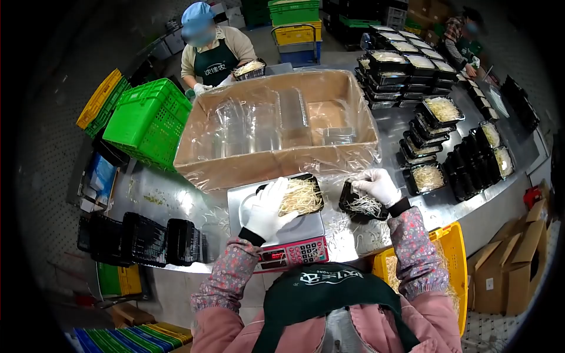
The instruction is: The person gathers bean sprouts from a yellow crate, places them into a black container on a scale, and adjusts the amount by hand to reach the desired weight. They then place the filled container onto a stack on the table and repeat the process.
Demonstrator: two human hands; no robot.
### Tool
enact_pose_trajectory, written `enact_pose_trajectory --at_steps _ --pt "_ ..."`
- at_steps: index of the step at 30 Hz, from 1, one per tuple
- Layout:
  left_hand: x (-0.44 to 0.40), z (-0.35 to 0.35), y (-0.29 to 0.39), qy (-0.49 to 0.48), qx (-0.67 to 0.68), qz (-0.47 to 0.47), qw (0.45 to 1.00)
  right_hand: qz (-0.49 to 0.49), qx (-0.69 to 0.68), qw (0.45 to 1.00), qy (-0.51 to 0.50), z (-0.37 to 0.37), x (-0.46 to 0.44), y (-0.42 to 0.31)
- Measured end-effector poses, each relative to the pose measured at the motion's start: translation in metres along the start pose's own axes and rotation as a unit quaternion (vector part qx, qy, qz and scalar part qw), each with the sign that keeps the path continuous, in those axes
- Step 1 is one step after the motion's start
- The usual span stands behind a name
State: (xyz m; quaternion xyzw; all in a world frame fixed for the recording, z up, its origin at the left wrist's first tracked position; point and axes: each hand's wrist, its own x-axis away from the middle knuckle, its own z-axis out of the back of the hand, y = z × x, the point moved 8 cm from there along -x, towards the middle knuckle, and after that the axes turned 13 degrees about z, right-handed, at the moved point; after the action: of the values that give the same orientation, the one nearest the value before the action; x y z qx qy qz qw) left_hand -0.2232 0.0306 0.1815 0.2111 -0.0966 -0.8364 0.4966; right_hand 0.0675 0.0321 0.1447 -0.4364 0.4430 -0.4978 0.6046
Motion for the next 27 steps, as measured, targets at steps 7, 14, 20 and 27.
enact_pose_trajectory --at_steps 7,14,20,27 --pt "0.024 -0.005 -0.112 0.054 0.202 0.263 0.942 0.005 0.496 0.862 -0.108 0.007 0.014 0.049" --pt "0.008 -0.029 -0.042 0.06 0.028 0.071 0.995 0.386 0.343 0.853 -0.078 -0.148 -0.016 -0.057" --pt "0.017 -0.013 -0.05 0.089 0.111 0.077 0.987 0.344 0.246 0.902 -0.087 -0.127 -0.026 -0.003" --pt "0.0 -0.02 -0.061 0.01 0.109 0.161 0.981 0.318 0.222 0.921 0.031 -0.127 -0.017 -0.041"
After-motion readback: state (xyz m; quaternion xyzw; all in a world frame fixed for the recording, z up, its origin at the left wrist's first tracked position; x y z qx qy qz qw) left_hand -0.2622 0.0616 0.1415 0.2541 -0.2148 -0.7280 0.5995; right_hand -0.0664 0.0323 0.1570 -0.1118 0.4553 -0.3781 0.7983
